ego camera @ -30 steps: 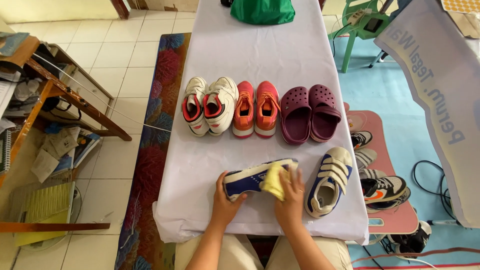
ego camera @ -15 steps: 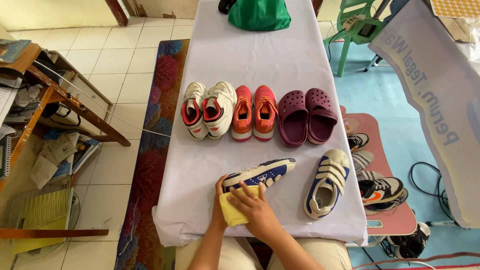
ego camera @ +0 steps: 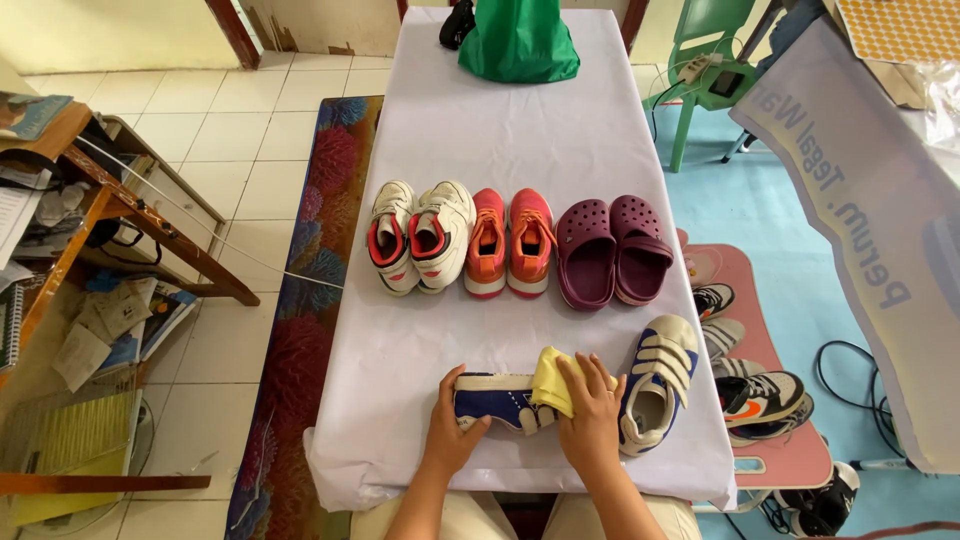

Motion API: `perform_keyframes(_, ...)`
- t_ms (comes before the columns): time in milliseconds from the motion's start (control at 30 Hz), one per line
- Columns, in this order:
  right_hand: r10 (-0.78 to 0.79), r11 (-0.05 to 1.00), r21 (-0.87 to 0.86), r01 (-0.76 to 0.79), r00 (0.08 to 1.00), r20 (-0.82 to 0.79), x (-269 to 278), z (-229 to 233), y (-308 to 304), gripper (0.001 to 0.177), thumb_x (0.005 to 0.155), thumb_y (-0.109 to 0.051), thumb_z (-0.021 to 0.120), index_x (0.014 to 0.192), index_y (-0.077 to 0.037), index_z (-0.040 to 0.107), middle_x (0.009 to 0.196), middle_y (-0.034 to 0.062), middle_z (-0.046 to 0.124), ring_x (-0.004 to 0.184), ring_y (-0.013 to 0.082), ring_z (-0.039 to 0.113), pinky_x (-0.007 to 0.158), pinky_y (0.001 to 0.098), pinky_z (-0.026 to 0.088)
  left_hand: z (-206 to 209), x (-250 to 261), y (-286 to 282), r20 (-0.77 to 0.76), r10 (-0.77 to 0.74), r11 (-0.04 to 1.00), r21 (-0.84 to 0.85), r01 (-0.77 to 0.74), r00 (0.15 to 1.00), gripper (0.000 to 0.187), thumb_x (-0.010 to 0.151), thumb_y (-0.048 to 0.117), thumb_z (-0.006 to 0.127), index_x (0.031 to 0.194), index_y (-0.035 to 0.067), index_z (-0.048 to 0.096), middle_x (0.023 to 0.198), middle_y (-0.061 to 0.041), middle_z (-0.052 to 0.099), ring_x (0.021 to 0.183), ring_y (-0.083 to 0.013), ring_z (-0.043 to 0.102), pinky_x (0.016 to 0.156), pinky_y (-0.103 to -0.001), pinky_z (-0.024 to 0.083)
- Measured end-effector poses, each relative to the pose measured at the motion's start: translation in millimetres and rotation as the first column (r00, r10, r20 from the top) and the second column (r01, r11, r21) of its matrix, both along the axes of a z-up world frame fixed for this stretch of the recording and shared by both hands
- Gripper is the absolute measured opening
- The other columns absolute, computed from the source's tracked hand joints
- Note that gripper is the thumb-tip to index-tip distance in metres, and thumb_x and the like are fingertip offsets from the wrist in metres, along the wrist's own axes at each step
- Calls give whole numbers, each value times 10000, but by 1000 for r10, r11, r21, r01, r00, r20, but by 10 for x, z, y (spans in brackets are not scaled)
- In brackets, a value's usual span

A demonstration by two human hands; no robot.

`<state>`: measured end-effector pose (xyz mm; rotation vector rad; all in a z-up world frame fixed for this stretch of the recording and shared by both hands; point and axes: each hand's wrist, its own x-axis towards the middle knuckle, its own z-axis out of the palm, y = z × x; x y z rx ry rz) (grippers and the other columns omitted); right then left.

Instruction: Cleaning a blue and white sneaker by wiping it thoroughly with a yellow cloth on a service table.

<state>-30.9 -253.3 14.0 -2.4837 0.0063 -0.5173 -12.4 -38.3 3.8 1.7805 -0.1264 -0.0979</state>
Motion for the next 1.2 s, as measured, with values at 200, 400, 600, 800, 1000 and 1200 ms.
perform_keyframes(200,32,999,-34,-31,999,14,45,-19,13,690,642,-69,487,1314,-220,501,1357,61,476,1321,306,338,1059,633,116,113,-24,-20,15,9,1000,13,-9,1000,884,658,552,709,1363,194,314,1161,-63,567,1006,-186,600,826,-317,512)
perform_keyframes(400,157,973,-172,-154,988,4,59,51,238,654,742,-190,612,1369,-216,426,1363,74,475,1327,298,338,1074,604,115,43,1,-41,0,50,998,34,-50,999,904,622,336,843,1355,196,332,1282,-59,500,1077,-205,565,879,-320,492)
perform_keyframes(600,356,928,-124,-352,934,15,23,132,739,893,500,49,566,1357,-168,445,1395,111,444,1319,327,343,1042,609,165,1,21,-46,-167,87,996,-3,-88,982,767,631,195,711,1316,243,372,1081,-25,634,828,-176,605,694,-293,506)
perform_keyframes(800,470,874,-179,-452,879,76,-58,-85,892,700,699,-114,616,1372,-192,442,1385,96,460,1313,325,363,1032,592,195,-465,106,-50,-266,-168,579,-806,-124,949,541,854,135,567,1356,130,367,1030,-161,591,909,-286,615,840,-390,512)
perform_keyframes(1000,492,865,-166,-474,866,92,-99,-69,818,681,712,-113,595,1372,-195,445,1376,99,473,1317,323,365,1042,574,195,-423,83,-58,-311,-160,661,-739,-133,937,512,862,161,557,1345,160,388,964,-160,592,811,-271,607,738,-371,528)
perform_keyframes(1200,504,859,-169,-484,857,106,-99,-16,808,619,760,-160,611,1359,-183,460,1368,105,472,1307,325,375,1033,565,210,-364,86,-60,-340,-125,717,-680,-152,932,541,838,144,586,1345,173,398,992,-181,599,809,-283,624,712,-371,544)
